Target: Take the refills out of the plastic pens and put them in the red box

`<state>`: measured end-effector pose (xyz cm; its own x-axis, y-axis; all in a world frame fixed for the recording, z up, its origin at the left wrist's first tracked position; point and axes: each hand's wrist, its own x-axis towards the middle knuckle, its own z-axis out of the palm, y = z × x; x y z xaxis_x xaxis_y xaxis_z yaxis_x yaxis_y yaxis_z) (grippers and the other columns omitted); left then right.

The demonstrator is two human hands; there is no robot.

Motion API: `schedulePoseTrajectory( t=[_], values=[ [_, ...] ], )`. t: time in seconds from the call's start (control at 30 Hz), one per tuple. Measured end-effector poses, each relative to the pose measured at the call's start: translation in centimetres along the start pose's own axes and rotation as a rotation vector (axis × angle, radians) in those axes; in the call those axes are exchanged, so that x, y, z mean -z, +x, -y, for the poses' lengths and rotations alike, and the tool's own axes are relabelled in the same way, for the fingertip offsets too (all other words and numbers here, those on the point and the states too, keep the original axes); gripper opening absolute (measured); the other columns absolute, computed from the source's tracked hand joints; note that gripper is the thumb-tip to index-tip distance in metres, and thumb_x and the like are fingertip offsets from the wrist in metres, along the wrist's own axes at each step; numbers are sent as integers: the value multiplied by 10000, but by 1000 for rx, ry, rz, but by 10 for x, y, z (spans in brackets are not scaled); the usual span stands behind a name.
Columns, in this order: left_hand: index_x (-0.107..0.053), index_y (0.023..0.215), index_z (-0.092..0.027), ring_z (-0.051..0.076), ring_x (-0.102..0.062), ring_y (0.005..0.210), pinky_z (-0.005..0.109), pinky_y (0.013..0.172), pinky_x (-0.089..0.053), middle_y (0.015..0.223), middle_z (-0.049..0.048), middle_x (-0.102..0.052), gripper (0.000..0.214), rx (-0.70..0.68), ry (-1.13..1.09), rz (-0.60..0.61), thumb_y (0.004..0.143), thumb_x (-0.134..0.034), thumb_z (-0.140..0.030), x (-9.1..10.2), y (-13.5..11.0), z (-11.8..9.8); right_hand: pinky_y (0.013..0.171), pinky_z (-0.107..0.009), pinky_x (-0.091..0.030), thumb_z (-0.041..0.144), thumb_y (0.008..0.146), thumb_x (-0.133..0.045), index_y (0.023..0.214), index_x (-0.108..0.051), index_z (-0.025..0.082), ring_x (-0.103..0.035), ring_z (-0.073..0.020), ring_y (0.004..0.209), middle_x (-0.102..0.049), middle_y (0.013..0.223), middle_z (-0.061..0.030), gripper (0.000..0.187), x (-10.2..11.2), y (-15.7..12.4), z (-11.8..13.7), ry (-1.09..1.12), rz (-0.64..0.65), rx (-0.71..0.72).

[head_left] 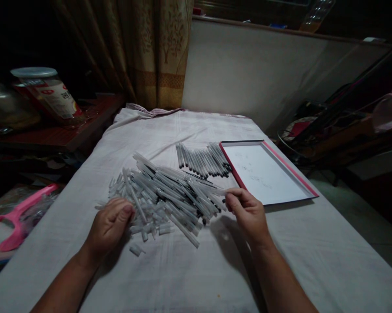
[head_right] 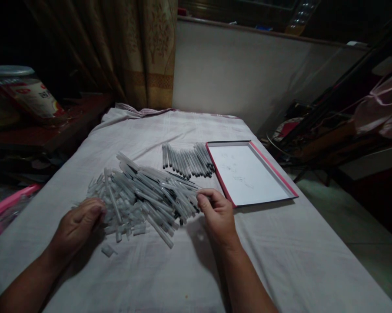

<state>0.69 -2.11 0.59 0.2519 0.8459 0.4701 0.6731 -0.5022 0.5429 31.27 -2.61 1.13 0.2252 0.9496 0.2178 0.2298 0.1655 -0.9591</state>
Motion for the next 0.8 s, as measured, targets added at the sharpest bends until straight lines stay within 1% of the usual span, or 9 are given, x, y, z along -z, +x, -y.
schedulePoseTrajectory(
  t=[0.07,0.1,0.17,0.27,0.4,0.53,0.63,0.73,0.8],
  values=[
    [-592,731,-211,162,-597,640,289,669,-483,642,-6,-611,328,-35,6,-62,999,-434,-314,-3,3,2,552,-252,-464,343,828,-633,824,-709,192,-593,-149,576,-664,648,-3,169,-2,2,-10,-78,-72,36],
    [-636,841,-211,173,-635,723,295,721,-496,733,5,-669,254,-64,29,-88,994,-459,-310,-6,4,2,584,-265,-483,332,841,-629,838,-719,193,-624,-163,623,-697,703,-22,166,-5,1,-14,-141,-85,82],
    [-655,996,-224,190,-665,857,319,824,-497,880,17,-725,187,-118,103,-123,990,-482,-296,-14,4,2,674,-297,-513,304,875,-615,850,-735,197,-666,-186,723,-734,798,-51,162,-13,0,-23,-281,-100,211],
    [-652,1068,-236,208,-667,910,349,873,-479,937,23,-738,187,-179,213,-128,988,-496,-301,-22,-1,8,759,-333,-520,278,896,-615,839,-746,208,-677,-205,775,-735,809,-61,158,-22,-3,-30,-477,-90,393],
    [-639,1124,-227,231,-655,962,374,885,-464,1008,49,-727,221,-192,280,-107,997,-479,-313,-26,-6,17,760,-346,-524,303,891,-639,866,-751,203,-672,-224,796,-724,821,-72,152,-26,-5,-33,-609,-50,465],
    [-633,1134,-230,231,-651,970,373,877,-465,1025,52,-718,226,-204,275,-107,1004,-469,-314,-28,-6,18,765,-319,-525,282,922,-565,847,-737,208,-680,-209,805,-720,822,-66,201,-19,2,-32,-588,-19,399],
    [-634,1105,-227,223,-656,960,369,883,-471,1007,47,-720,200,-176,248,-131,1003,-476,-294,-29,-7,20,759,-300,-524,243,915,-529,866,-737,205,-688,-197,798,-734,864,-65,217,-7,21,-29,-630,-4,291],
    [-646,1081,-230,221,-667,953,367,890,-485,993,41,-725,185,-141,228,-157,990,-497,-293,-30,-7,24,794,-303,-521,198,886,-553,1020,-746,191,-698,-192,802,-743,1019,-81,235,6,50,-22,-841,31,159],
    [-650,1068,-231,217,-672,938,360,880,-495,982,39,-727,182,-135,220,-178,987,-498,-292,-30,-7,26,827,-314,-512,187,894,-558,1129,-728,172,-705,-210,868,-715,1156,-114,290,13,70,-16,-1031,76,83]
  ],
)
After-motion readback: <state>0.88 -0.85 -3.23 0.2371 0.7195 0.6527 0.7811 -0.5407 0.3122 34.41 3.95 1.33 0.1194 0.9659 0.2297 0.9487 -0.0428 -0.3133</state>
